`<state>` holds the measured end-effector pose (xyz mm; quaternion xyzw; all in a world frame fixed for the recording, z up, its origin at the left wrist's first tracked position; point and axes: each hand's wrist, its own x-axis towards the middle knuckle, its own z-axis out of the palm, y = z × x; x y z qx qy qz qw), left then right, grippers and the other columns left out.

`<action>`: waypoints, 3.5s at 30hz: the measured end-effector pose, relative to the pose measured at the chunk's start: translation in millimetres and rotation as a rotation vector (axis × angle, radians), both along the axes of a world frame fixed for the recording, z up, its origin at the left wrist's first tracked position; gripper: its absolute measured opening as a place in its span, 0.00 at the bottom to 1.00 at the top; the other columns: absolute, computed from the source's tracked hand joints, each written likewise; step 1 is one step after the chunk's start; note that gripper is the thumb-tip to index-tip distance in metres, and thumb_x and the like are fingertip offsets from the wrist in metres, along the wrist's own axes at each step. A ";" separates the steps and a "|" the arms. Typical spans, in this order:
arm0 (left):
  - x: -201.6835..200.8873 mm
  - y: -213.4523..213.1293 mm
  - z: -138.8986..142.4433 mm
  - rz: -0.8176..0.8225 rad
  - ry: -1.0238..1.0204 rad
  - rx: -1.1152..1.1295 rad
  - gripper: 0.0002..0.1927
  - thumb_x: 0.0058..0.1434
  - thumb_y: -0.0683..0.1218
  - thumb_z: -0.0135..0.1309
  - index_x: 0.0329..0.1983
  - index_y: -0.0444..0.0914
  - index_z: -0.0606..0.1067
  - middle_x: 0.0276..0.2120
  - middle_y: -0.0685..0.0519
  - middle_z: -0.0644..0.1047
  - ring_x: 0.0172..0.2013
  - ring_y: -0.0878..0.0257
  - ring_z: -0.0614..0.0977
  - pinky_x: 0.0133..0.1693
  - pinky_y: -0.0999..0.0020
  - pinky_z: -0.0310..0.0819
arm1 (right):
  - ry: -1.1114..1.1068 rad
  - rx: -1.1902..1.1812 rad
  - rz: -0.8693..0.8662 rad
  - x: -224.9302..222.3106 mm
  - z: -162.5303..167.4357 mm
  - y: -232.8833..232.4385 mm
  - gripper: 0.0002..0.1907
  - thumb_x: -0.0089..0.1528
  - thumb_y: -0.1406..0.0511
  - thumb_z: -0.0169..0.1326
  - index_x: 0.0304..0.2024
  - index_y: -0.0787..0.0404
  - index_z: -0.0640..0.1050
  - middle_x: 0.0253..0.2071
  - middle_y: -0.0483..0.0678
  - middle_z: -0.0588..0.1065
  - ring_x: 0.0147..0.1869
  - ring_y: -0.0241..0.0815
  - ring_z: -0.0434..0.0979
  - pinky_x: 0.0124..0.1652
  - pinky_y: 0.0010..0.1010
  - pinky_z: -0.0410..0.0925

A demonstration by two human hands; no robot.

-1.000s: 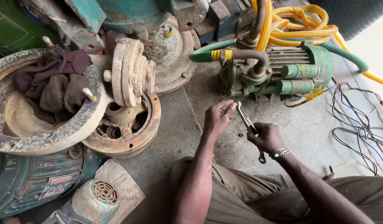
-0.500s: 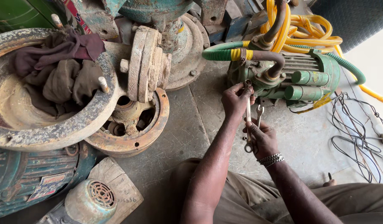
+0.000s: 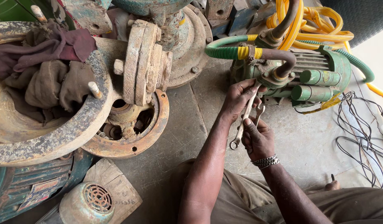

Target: The person sits on the floor of a repair workshop and works on a small green electric water pump. They use a spanner to loosen fittings on the pump, detach a curved pipe and flange by hand, then use a red-handled screwdriver to unscrew and re-tighten screws on the pump housing.

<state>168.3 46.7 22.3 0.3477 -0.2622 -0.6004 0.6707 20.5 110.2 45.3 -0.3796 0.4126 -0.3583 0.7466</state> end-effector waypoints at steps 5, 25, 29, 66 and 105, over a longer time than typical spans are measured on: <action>-8.2 -2.4 6.2 0.065 0.045 -0.044 0.15 0.72 0.40 0.50 0.60 0.34 0.77 0.41 0.48 0.83 0.26 0.71 0.76 0.27 0.77 0.71 | 0.160 -0.056 0.041 -8.4 51.5 -5.4 0.21 0.72 0.57 0.43 0.50 0.67 0.79 0.22 0.41 0.66 0.17 0.30 0.60 0.15 0.21 0.55; 19.8 -20.9 -9.1 -0.058 0.949 -0.246 0.17 0.80 0.45 0.35 0.61 0.36 0.73 0.28 0.61 0.66 0.22 0.73 0.64 0.24 0.78 0.57 | -0.646 0.287 -0.277 122.8 47.5 -62.4 0.10 0.71 0.64 0.39 0.53 0.53 0.68 0.63 0.54 0.75 0.60 0.57 0.78 0.54 0.58 0.70; 30.3 -23.9 5.1 -0.008 0.890 -0.229 0.16 0.79 0.44 0.38 0.60 0.36 0.74 0.29 0.60 0.68 0.22 0.74 0.66 0.24 0.78 0.58 | -0.638 0.405 -0.395 141.7 46.9 -78.3 0.10 0.73 0.62 0.37 0.54 0.51 0.67 0.60 0.51 0.75 0.63 0.58 0.76 0.59 0.64 0.67; -6.5 -44.0 -54.1 0.018 1.038 -0.270 0.27 0.78 0.53 0.39 0.72 0.33 0.56 0.69 0.44 0.66 0.69 0.61 0.67 0.69 0.63 0.61 | -0.512 0.439 -0.246 116.4 58.9 -92.4 0.15 0.72 0.59 0.34 0.51 0.59 0.70 0.52 0.57 0.77 0.61 0.62 0.77 0.59 0.62 0.70; -8.8 -6.1 -5.5 0.097 0.023 -0.044 0.15 0.71 0.42 0.53 0.60 0.37 0.77 0.33 0.59 0.79 0.24 0.74 0.74 0.23 0.79 0.66 | 0.035 0.076 0.363 -2.0 84.8 -105.6 0.15 0.74 0.59 0.42 0.43 0.61 0.75 0.25 0.40 0.70 0.23 0.33 0.70 0.22 0.24 0.64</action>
